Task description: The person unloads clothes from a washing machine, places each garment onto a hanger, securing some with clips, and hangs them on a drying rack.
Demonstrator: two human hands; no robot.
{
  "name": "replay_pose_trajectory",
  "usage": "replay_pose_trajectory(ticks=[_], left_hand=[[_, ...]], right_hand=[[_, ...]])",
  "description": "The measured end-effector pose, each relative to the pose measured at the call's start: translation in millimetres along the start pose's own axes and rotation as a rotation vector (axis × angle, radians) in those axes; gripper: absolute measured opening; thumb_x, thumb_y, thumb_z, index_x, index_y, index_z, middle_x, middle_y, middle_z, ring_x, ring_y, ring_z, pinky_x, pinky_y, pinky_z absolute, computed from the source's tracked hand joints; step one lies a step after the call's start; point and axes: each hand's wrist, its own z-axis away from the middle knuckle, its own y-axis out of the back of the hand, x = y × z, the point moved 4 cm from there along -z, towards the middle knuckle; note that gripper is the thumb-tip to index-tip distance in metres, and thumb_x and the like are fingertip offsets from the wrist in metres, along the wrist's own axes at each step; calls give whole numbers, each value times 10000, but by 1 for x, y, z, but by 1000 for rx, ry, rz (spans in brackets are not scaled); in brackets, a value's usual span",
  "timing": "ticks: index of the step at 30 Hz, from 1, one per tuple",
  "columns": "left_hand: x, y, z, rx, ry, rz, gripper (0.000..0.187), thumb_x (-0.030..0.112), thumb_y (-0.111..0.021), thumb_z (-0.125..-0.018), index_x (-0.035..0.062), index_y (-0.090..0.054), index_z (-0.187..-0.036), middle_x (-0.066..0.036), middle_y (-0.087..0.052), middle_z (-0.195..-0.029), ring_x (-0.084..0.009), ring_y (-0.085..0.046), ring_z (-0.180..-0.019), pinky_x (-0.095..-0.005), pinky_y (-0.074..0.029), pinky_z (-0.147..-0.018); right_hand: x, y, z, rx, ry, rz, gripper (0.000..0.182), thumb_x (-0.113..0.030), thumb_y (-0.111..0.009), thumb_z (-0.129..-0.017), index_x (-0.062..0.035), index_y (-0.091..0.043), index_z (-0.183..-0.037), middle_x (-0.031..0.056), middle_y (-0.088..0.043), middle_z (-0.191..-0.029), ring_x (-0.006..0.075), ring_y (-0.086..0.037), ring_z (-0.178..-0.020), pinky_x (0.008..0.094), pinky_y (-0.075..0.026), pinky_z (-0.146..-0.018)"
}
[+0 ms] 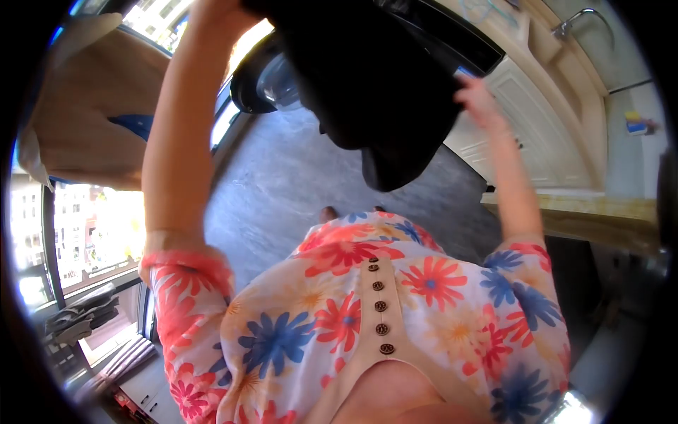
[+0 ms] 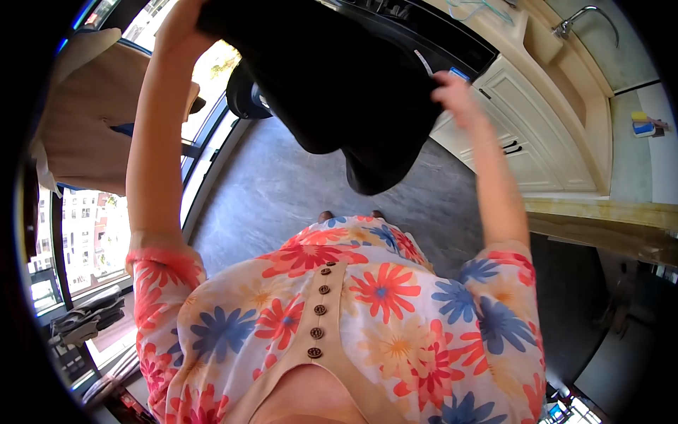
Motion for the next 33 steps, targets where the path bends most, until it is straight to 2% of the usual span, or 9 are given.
replay_pose_trajectory(ticks=[5, 12, 14, 17, 19, 22, 26, 31, 33], left_hand=[[-23, 82, 42, 215, 159, -129, 127, 58, -581, -735, -46, -585, -807, -119, -606, -790, -217, -600, -726, -334, -506, -712], [-50, -21, 44, 155, 195, -29, 143, 93, -568, -729, 6, -585, -840, -90, -603, -762, -182, -587, -676, -286, -484, -659], [-53, -45, 45, 66, 327, 134, 92, 59, -545, -707, 4, -582, -772, -100, -606, -726, -193, -579, -645, -298, -480, -626], [-44, -62, 46, 30, 259, 165, 69, 72, -552, -706, 21, -575, -746, -81, -600, -712, -179, -573, -637, -284, -472, -625], [-35, -61, 48, 32, 220, 160, 57, 67, -551, -704, 22, -570, -734, -85, -597, -709, -182, -572, -639, -285, -470, -624], [-17, -50, 43, -9, 94, 183, 24, 24, -547, -687, 15, -558, -707, -93, -587, -686, -201, -565, -617, -295, -468, -609], [18, 24, 52, 192, -166, -184, 83, -42, -506, -669, 29, -545, -684, -69, -561, -641, -200, -555, -584, -303, -467, -589], [27, 130, 42, 370, -198, -1649, 265, -19, -475, -644, 63, -592, -868, -48, -552, -693, -110, -519, -546, -248, -406, -508], [28, 145, 31, 257, -135, -1607, 268, -24, -465, -652, 52, -593, -874, -40, -548, -678, -101, -506, -535, -242, -406, -506]], right_hand=[[-56, 83, 16, -299, 144, -727, 277, 3, -462, -690, -14, -537, -955, 38, -552, -750, 106, -493, -580, 194, -399, -518], [-122, -137, 71, -273, 35, -179, 330, -219, -604, -745, 5, -529, -975, 81, -615, -806, 124, -584, -654, 229, -450, -522], [-92, -166, 44, -67, 351, 150, 444, -294, -633, -721, 21, -505, -1006, 135, -618, -832, 236, -609, -699, 312, -473, -601], [-28, -195, 15, -96, 258, 367, 451, -181, -596, -752, -3, -438, -1136, 122, -577, -1009, 248, -559, -929, 326, -434, -803], [32, -220, 1, -117, 515, 462, 481, -307, -597, -735, 11, -469, -1072, 179, -583, -968, 327, -556, -900, 366, -443, -763], [-2, -192, 40, -308, 408, 436, 493, -335, -571, -747, -57, -470, -1141, 210, -579, -984, 347, -548, -937, 374, -434, -794], [-23, -72, 51, -452, -516, 514, 264, -82, -480, -750, -45, -582, -991, 104, -620, -745, 161, -622, -581, 239, -484, -410], [-110, 31, 15, -241, -336, 490, 179, -114, -477, -781, -30, -550, -922, 53, -597, -652, 87, -558, -472, 206, -446, -387], [-138, 35, 8, -228, -299, 527, 177, -119, -477, -780, -34, -541, -921, 49, -602, -670, 76, -551, -471, 198, -436, -382]])
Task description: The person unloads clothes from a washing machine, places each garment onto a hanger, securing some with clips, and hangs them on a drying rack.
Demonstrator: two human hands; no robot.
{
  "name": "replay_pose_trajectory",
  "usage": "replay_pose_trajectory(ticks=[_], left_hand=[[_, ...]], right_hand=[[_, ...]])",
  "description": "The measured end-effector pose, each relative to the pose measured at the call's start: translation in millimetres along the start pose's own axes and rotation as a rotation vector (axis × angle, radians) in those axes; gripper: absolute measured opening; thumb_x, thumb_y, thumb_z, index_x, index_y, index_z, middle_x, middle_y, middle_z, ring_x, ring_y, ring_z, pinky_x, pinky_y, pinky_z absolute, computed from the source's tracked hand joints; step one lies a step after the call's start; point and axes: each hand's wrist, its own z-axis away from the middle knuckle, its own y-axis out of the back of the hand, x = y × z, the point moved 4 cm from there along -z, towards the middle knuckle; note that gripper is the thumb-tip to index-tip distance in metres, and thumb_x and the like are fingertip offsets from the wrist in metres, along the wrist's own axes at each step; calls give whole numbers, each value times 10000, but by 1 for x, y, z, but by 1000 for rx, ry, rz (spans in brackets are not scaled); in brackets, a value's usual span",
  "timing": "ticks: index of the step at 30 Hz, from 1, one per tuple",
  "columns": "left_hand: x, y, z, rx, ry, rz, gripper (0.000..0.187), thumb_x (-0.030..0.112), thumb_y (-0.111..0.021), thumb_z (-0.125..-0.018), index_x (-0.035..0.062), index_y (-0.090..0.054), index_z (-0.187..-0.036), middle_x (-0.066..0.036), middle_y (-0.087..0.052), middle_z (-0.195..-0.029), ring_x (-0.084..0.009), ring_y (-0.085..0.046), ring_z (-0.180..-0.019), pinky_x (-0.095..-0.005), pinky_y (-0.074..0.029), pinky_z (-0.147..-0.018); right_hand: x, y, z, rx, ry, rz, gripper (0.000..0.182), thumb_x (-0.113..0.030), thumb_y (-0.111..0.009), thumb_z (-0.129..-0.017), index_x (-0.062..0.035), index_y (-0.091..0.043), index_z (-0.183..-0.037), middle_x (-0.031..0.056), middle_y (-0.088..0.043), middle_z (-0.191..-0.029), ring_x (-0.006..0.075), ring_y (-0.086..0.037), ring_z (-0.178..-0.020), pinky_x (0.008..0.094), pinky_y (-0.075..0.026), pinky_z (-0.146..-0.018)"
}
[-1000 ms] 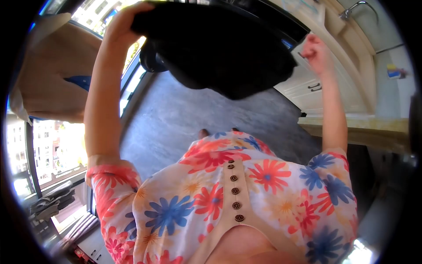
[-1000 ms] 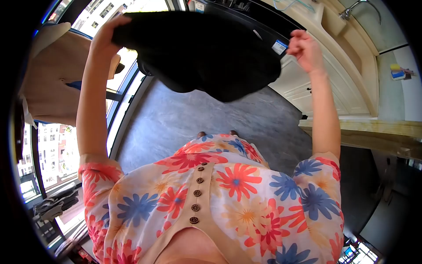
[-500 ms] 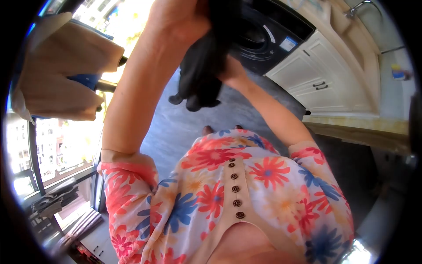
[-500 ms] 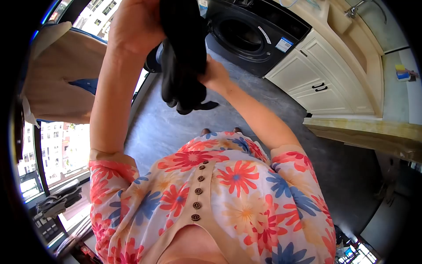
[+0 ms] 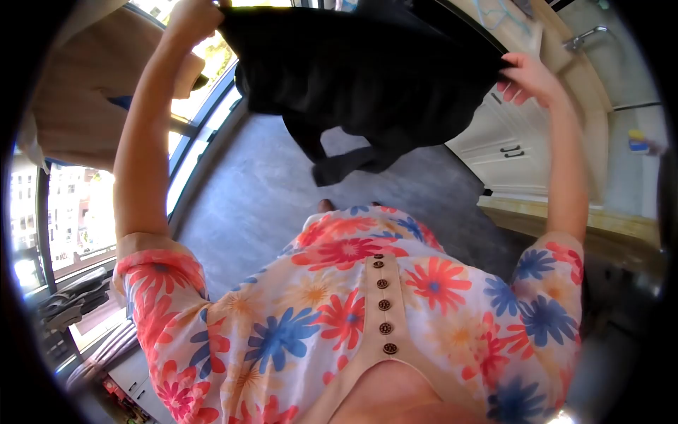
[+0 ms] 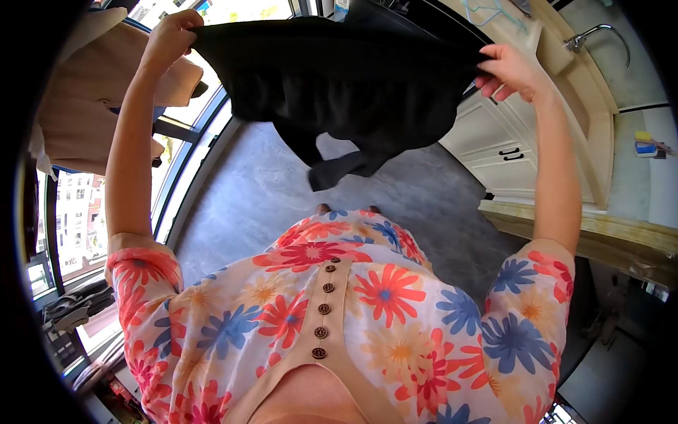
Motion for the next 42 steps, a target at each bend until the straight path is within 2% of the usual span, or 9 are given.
replay_pose_trajectory(ticks=[3, 9, 11, 17, 23, 29, 33, 37, 42], left_hand=[[2, 10, -4, -195, 74, 145, 300, -15, -427, -692, 25, -601, -933, -27, -579, -688, -95, -519, -551, -245, -414, -501], [55, 83, 34, 146, 15, 173, 230, 17, -442, -728, 26, -598, -896, -71, -619, -714, -154, -580, -572, -295, -449, -519], [50, 44, 42, 99, 50, 190, 205, 32, -463, -705, 22, -593, -863, -76, -600, -681, -141, -565, -560, -283, -437, -510], [18, -34, 43, -17, 226, 100, 189, 69, -483, -694, 18, -600, -832, -75, -573, -621, -113, -552, -493, -245, -406, -447], [35, -29, 10, -224, 413, 263, 160, 35, -456, -726, -28, -596, -770, -85, -556, -573, -175, -600, -577, -253, -483, -467], [40, -62, -15, -173, 275, 1244, 202, 65, -422, -793, -35, -571, -885, -159, -592, -826, -263, -604, -651, -351, -515, -544], [127, -78, -14, -208, 171, 1532, 177, 28, -424, -778, -44, -567, -853, -152, -603, -797, -248, -595, -682, -319, -503, -638], [208, -85, 21, -244, -378, 642, 183, 0, -554, -641, -33, -597, -816, -53, -593, -718, -111, -538, -660, -228, -435, -638], [168, -76, 25, -359, -383, 789, 281, -14, -548, -613, 20, -529, -891, 41, -435, -632, -43, -426, -602, -200, -365, -558]], right_hand=[[-31, 31, 12, 100, 47, 117, 263, -113, -466, -779, -31, -530, -1021, 41, -605, -692, 71, -563, -506, 185, -419, -375], [-74, 61, 66, 796, 557, -159, 312, -111, -460, -760, -93, -551, -1058, -6, -599, -836, 69, -559, -716, 207, -452, -581], [4, 79, -8, 1109, 655, 488, 311, -103, -483, -747, -94, -554, -1049, -1, -586, -793, 80, -541, -676, 213, -447, -606], [20, 17, 2, 284, 109, -82, 248, -54, -498, -736, -49, -565, -975, 0, -530, -647, 55, -475, -457, 187, -396, -393], [0, 27, 9, 142, 93, 16, 228, -71, -457, -751, -65, -566, -951, -19, -544, -672, 33, -483, -491, 170, -371, -386], [-10, -7, 33, -213, -17, 367, 289, -73, -476, -729, -46, -557, -1005, 6, -571, -756, 76, -542, -621, 202, -443, -515], [-58, -53, 33, -194, 444, -113, 556, -120, -647, -698, -48, -438, -1208, 106, -532, -1057, 165, -494, -995, 278, -414, -848], [-126, -101, 11, -10, 816, -386, 510, -55, -669, -669, 1, -466, -1134, 76, -545, -1027, 122, -501, -946, 232, -402, -825], [-130, -109, 3, -157, 615, -398, 221, -13, -507, -735, 34, -574, -941, 25, -584, -804, 74, -511, -749, 221, -409, -691]])
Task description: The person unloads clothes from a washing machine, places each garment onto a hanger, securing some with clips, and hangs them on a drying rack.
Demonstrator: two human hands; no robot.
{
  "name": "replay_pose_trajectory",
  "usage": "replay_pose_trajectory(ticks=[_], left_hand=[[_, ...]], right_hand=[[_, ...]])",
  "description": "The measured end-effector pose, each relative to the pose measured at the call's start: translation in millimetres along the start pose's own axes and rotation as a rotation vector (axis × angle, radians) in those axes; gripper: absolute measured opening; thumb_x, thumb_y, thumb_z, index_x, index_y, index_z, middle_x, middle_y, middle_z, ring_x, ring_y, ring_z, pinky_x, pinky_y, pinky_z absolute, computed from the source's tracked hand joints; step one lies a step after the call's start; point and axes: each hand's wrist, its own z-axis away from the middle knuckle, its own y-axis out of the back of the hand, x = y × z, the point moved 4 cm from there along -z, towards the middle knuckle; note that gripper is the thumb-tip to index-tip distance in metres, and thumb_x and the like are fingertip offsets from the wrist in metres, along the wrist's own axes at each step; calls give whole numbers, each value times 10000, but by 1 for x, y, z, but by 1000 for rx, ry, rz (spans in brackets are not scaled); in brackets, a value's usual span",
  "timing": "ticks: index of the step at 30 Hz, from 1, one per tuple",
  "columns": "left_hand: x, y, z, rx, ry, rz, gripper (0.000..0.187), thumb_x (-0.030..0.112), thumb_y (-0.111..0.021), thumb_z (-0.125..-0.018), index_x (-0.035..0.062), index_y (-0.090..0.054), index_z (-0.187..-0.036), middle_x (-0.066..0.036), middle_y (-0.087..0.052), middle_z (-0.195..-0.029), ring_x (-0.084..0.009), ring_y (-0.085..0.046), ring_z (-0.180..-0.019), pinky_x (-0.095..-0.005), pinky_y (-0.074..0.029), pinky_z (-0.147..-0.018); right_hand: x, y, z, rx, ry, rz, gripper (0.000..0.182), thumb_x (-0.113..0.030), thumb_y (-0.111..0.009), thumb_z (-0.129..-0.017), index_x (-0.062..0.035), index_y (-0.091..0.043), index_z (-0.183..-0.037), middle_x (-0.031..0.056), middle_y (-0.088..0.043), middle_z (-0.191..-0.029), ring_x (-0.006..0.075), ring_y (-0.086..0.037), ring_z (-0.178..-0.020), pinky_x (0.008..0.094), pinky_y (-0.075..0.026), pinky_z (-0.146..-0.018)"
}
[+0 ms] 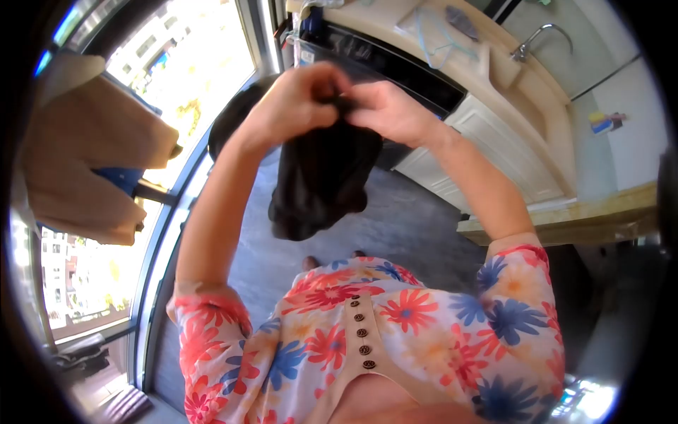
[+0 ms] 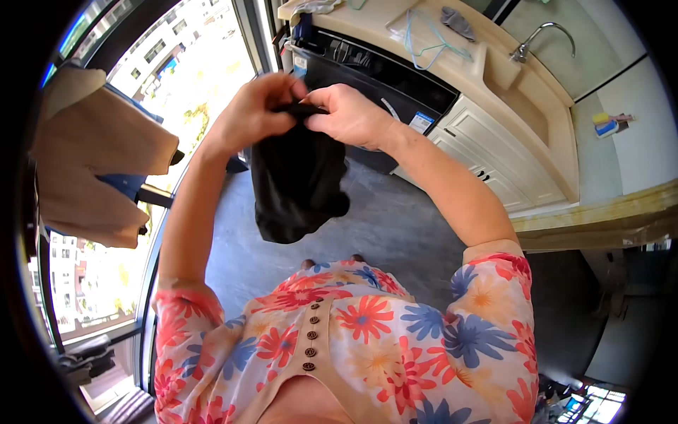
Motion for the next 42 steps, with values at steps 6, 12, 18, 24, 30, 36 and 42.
replay_pose_trajectory(ticks=[6, 12, 18, 24, 30, 36, 42], left_hand=[[-109, -29, 88, 231, 278, -659, 385, 42, -561, -596, 79, -475, -969, -141, -536, -909, -365, -525, -852, -424, -427, -713], [-208, -26, 186, -67, 706, -311, 297, 73, -578, -667, 31, -588, -961, -90, -603, -685, -203, -611, -631, -309, -458, -530], [-132, 69, 194, 299, 813, 170, 168, 14, -451, -779, -48, -598, -832, -105, -609, -674, -139, -591, -540, -213, -443, -477], [-133, 47, 176, 730, 612, 1106, 303, 45, -395, -806, -59, -496, -1072, -153, -575, -994, -235, -573, -889, -327, -468, -802], [-23, 18, 124, 453, 401, 1171, 393, 112, -481, -714, -70, -512, -1061, -167, -588, -991, -271, -568, -924, -363, -428, -878], [29, -12, 71, 429, 248, 1065, 426, 165, -519, -644, -50, -537, -1011, -179, -592, -962, -288, -575, -898, -379, -435, -860], [31, -13, 73, 619, 250, 913, 437, 181, -523, -654, -70, -521, -1012, -200, -583, -966, -301, -578, -888, -381, -452, -829]], right_hand=[[-36, 4, -13, 257, 149, 105, 218, -19, -483, -740, 23, -603, -917, 52, -600, -735, 87, -511, -665, 221, -422, -644], [-37, 31, -15, 433, 179, 31, 253, -14, -445, -752, -36, -614, -940, -32, -484, -528, 58, -417, -404, 214, -348, -387], [8, 80, 9, 577, -122, 273, 316, -12, -362, -746, -60, -595, -954, 30, -595, -822, 88, -557, -614, 206, -463, -439], [72, 70, 26, 377, -414, 237, 235, -18, -442, -719, -40, -616, -876, 58, -580, -810, 125, -550, -637, 249, -500, -471], [81, 145, 21, -93, -380, -15, 248, -158, -566, -775, -15, -572, -978, 73, -602, -859, 156, -614, -690, 255, -500, -484], [161, 307, -46, 904, -511, 72, 321, -324, -568, -766, -4, -578, -773, 87, -612, -657, 139, -580, -470, 245, -396, -340], [183, 334, -78, 748, -724, 474, 208, -218, -571, -711, -11, -597, -721, 55, -601, -549, 134, -598, -486, 231, -441, -429]])
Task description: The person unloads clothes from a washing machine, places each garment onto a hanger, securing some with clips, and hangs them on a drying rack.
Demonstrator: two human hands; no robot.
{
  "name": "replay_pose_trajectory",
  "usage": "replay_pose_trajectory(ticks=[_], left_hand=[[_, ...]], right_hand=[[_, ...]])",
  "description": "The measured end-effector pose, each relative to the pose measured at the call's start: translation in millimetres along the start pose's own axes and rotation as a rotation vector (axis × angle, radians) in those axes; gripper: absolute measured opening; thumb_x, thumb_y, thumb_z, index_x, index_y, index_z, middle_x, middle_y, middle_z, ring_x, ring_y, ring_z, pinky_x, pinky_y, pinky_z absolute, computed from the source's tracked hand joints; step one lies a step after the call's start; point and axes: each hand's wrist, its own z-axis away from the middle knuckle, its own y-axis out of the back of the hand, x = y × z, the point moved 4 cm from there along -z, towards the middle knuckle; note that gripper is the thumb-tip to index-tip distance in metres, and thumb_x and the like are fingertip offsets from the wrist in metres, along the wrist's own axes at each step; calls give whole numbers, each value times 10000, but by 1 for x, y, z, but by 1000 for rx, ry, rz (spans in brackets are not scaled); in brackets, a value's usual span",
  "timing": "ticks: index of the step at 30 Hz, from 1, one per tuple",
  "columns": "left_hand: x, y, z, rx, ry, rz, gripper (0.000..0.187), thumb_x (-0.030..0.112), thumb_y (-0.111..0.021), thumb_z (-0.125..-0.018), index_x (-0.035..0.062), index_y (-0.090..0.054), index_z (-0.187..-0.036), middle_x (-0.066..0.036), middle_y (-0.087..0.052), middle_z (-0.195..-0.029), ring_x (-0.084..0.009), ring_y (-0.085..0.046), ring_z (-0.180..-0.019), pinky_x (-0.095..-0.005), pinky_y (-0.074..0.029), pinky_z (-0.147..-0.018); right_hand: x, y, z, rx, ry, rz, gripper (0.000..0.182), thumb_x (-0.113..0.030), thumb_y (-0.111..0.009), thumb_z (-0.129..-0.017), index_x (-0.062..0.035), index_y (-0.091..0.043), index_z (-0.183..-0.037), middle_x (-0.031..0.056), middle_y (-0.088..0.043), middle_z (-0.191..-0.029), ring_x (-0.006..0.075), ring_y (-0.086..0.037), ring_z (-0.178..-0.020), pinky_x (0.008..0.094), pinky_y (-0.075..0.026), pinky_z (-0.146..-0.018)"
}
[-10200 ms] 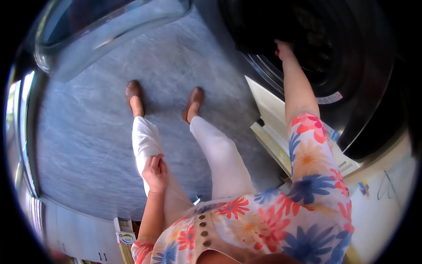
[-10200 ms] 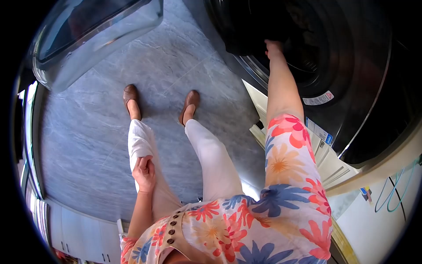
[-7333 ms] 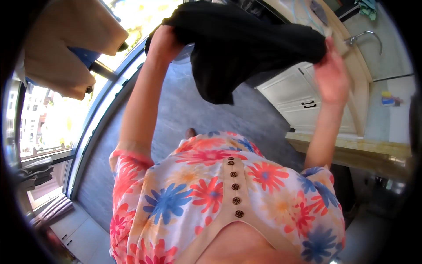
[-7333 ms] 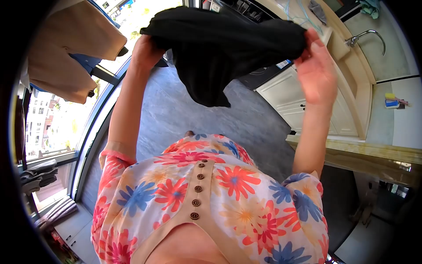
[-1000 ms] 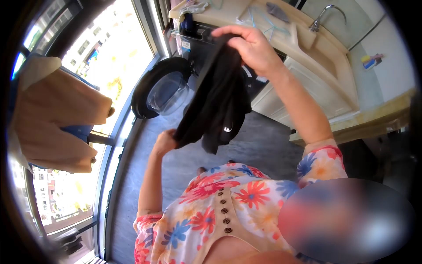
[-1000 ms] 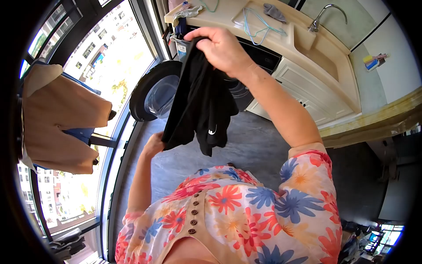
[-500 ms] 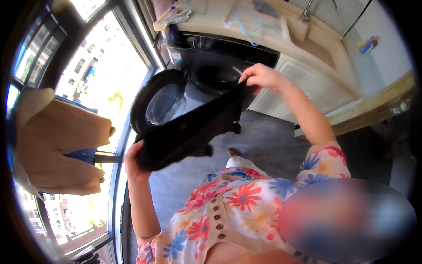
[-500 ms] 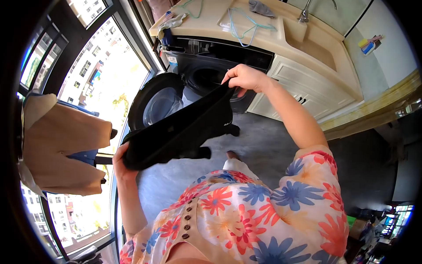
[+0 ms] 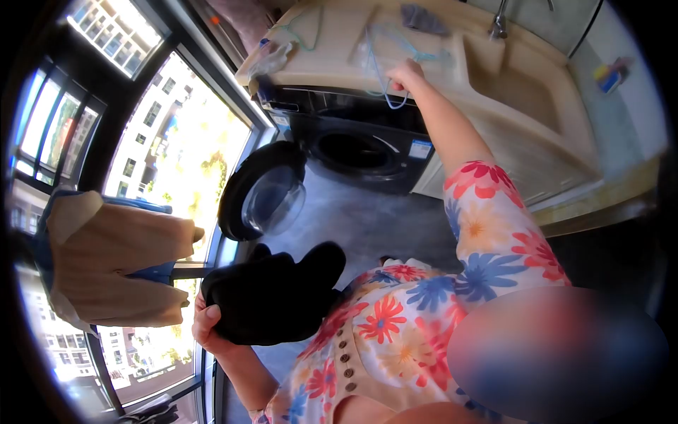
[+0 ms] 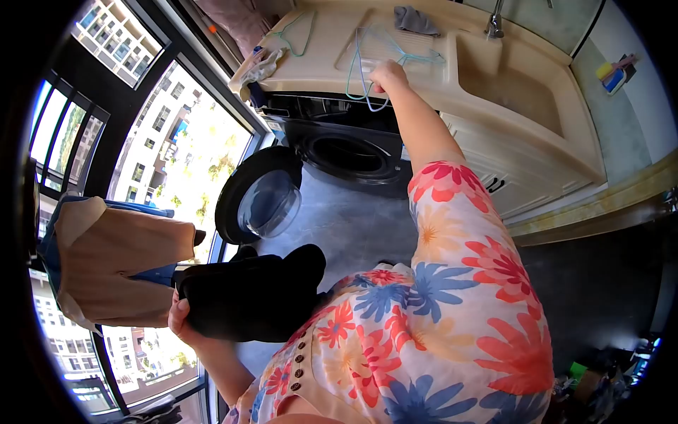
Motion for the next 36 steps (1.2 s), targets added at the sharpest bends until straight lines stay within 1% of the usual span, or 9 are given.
replay_pose_trajectory(ticks=[3, 6, 9, 22, 25, 27, 28, 31, 36], left_hand=[[3, 11, 6, 105, -66, -51, 402, 208, -503, -683, -37, -525, -1001, -180, -583, -957, -280, -579, -874, -374, -460, -817], [7, 13, 10, 147, -101, -41, 381, 202, -498, -697, -27, -525, -1000, -168, -582, -960, -267, -576, -882, -364, -457, -822], [15, 11, 12, 185, -113, -42, 382, 185, -514, -678, -33, -535, -991, -167, -589, -946, -267, -581, -872, -361, -458, -825], [16, 16, 12, 247, -128, -31, 418, 179, -557, -635, -54, -547, -982, -185, -593, -936, -285, -587, -861, -365, -460, -829], [19, 7, 10, 232, -147, -81, 447, 178, -550, -636, -74, -527, -1005, -200, -582, -948, -295, -581, -872, -365, -451, -839], [25, 1, 7, 247, -168, -137, 479, 177, -532, -646, -104, -496, -1031, -223, -567, -963, -309, -569, -895, -367, -434, -856], [28, 8, 7, 173, -176, -208, 457, 188, -489, -707, -63, -470, -1087, -185, -546, -1036, -286, -537, -971, -365, -410, -888], [42, 15, 2, 232, -258, -225, 402, 122, -460, -753, -84, -469, -1098, -175, -544, -1064, -256, -520, -1007, -345, -361, -934], [57, -25, -15, 96, -229, -15, 277, 143, -503, -802, -51, -550, -994, -128, -607, -892, -193, -587, -817, -274, -452, -762]], right_hand=[[12, -7, -16, 38, -77, -333, 136, -134, -536, -699, -1, -563, -716, 92, -600, -584, 161, -551, -435, 269, -413, -393], [23, -11, -24, -38, -198, -1297, 102, -98, -522, -695, 3, -504, -699, 119, -565, -594, 171, -454, -371, 292, -357, -345], [23, 2, -3, 209, 35, -1591, 104, -79, -510, -694, 3, -449, -679, 121, -510, -585, 157, -374, -346, 293, -296, -314], [3, 23, -7, 533, -19, -1033, 186, -84, -547, -730, 42, -478, -612, 113, -524, -491, 203, -494, -352, 318, -381, -292], [-10, 27, -11, 561, 222, -911, 141, -82, -548, -725, 35, -502, -664, 112, -525, -493, 211, -497, -351, 310, -379, -296], [-24, 32, 0, 394, 512, -867, 134, -102, -554, -726, 28, -524, -715, 100, -530, -510, 191, -496, -357, 285, -373, -306], [-22, 29, -22, 515, 629, -604, 163, -140, -560, -732, 21, -536, -742, 65, -526, -520, 144, -486, -370, 254, -373, -333], [-48, 46, 59, 286, 852, -783, 166, -150, -560, -777, 16, -556, -788, 24, -525, -579, 88, -489, -463, 213, -390, -400], [-65, 39, 157, -52, 702, -1224, 174, -90, -521, -810, 29, -495, -934, 36, -536, -683, 114, -494, -553, 225, -404, -517]])
